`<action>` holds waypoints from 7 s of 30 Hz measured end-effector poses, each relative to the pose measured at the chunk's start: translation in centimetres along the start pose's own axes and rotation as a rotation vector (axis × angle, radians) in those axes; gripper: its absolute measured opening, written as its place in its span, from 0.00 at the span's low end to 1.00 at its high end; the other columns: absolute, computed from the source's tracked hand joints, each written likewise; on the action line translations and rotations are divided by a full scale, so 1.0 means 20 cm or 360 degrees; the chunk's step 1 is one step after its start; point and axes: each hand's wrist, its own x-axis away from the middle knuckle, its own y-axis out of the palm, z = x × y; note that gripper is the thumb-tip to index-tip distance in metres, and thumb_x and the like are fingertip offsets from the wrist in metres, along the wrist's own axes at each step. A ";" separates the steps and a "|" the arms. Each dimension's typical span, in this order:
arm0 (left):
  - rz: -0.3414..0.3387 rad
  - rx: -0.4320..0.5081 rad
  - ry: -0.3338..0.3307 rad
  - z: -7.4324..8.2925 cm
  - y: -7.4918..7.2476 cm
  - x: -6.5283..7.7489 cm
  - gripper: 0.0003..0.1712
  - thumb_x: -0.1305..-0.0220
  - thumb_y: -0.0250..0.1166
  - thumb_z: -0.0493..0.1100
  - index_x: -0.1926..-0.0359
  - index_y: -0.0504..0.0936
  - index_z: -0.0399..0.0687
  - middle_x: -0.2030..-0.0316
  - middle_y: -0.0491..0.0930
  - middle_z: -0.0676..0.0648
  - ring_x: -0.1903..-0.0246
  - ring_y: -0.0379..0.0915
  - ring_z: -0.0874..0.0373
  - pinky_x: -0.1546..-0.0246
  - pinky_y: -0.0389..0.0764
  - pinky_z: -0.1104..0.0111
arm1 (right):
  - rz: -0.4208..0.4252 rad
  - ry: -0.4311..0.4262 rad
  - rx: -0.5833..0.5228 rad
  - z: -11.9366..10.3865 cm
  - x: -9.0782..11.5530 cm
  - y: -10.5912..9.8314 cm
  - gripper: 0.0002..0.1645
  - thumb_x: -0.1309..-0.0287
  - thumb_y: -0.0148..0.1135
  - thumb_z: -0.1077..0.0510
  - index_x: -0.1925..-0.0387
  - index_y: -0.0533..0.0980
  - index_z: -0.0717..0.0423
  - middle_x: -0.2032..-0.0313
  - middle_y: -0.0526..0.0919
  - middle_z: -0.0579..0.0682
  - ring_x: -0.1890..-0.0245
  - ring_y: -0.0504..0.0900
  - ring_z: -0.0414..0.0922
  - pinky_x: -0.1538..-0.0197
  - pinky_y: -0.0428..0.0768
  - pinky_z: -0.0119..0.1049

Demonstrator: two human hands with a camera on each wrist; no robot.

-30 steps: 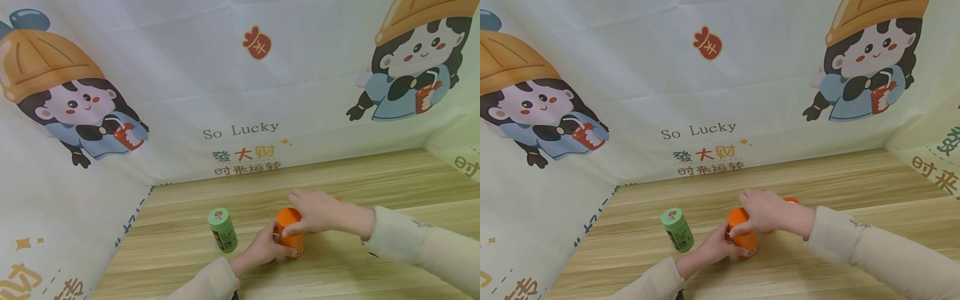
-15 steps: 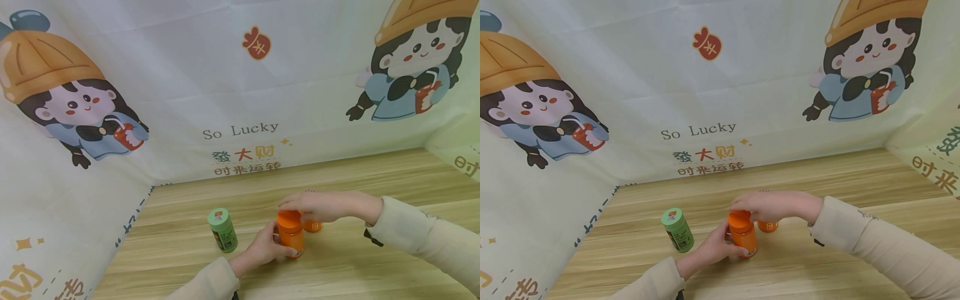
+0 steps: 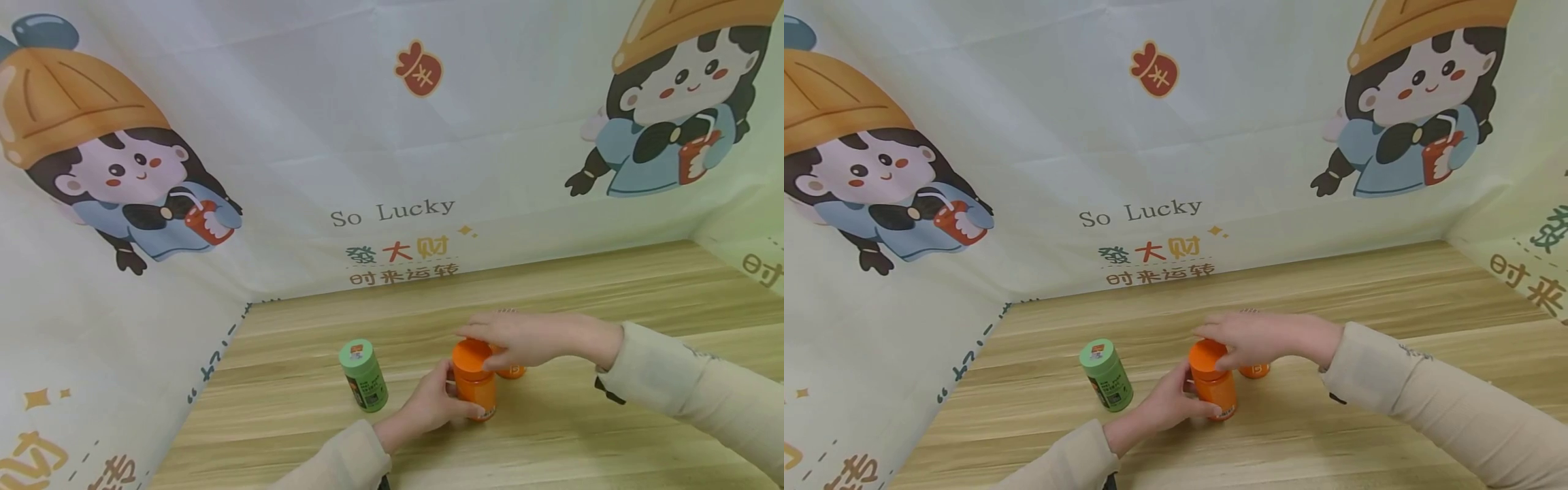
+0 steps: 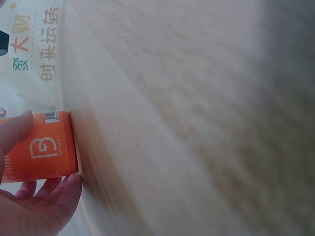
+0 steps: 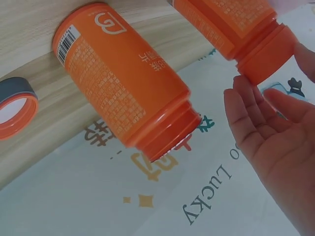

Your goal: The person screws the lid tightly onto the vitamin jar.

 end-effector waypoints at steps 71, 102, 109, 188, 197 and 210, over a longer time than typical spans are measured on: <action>0.0008 -0.0012 -0.0010 0.01 0.00 0.00 0.28 0.56 0.73 0.34 0.54 0.68 0.40 0.59 0.75 0.47 0.61 0.76 0.55 0.58 0.77 0.63 | 0.0113 -0.0004 -0.0024 0.00 0.00 0.03 0.26 0.43 0.60 0.50 0.47 0.72 0.59 0.49 0.74 0.53 0.51 0.73 0.50 0.48 0.70 0.48; 0.0001 0.0029 0.0035 0.00 0.00 0.00 0.29 0.57 0.73 0.33 0.51 0.72 0.42 0.58 0.77 0.48 0.62 0.77 0.56 0.61 0.78 0.68 | 0.0155 0.0479 -0.0031 -0.02 -0.06 0.06 0.39 0.57 0.62 0.30 0.55 0.70 0.56 0.70 0.77 0.48 0.73 0.73 0.42 0.71 0.72 0.36; 0.0000 -0.0074 0.0021 0.00 -0.01 0.00 0.30 0.56 0.73 0.36 0.49 0.71 0.41 0.56 0.77 0.47 0.62 0.76 0.56 0.59 0.77 0.64 | -0.0067 0.0007 -0.0176 0.01 0.00 -0.02 0.34 0.51 0.62 0.67 0.40 0.66 0.53 0.38 0.64 0.53 0.41 0.66 0.52 0.42 0.67 0.47; -0.0001 -0.0081 0.0014 0.00 -0.01 0.00 0.31 0.56 0.74 0.38 0.50 0.72 0.41 0.58 0.77 0.49 0.64 0.77 0.58 0.61 0.78 0.67 | -0.0074 -0.0148 0.0072 0.01 -0.01 -0.01 0.25 0.46 0.62 0.63 0.45 0.72 0.54 0.48 0.71 0.48 0.53 0.73 0.43 0.48 0.72 0.37; 0.0023 -0.0102 0.0037 0.01 0.00 0.01 0.30 0.57 0.74 0.36 0.51 0.72 0.41 0.58 0.77 0.47 0.64 0.77 0.56 0.62 0.78 0.67 | 0.0012 -0.0224 0.0076 0.05 -0.03 0.05 0.24 0.43 0.58 0.57 0.44 0.69 0.60 0.47 0.69 0.52 0.51 0.71 0.44 0.46 0.71 0.38; 0.0035 -0.0146 0.0094 0.00 0.00 0.01 0.30 0.57 0.74 0.38 0.51 0.72 0.41 0.58 0.78 0.47 0.67 0.75 0.62 0.65 0.77 0.73 | 0.0219 -0.0361 0.0063 0.09 -0.04 0.12 0.25 0.45 0.57 0.57 0.46 0.68 0.63 0.48 0.70 0.53 0.54 0.71 0.42 0.50 0.73 0.35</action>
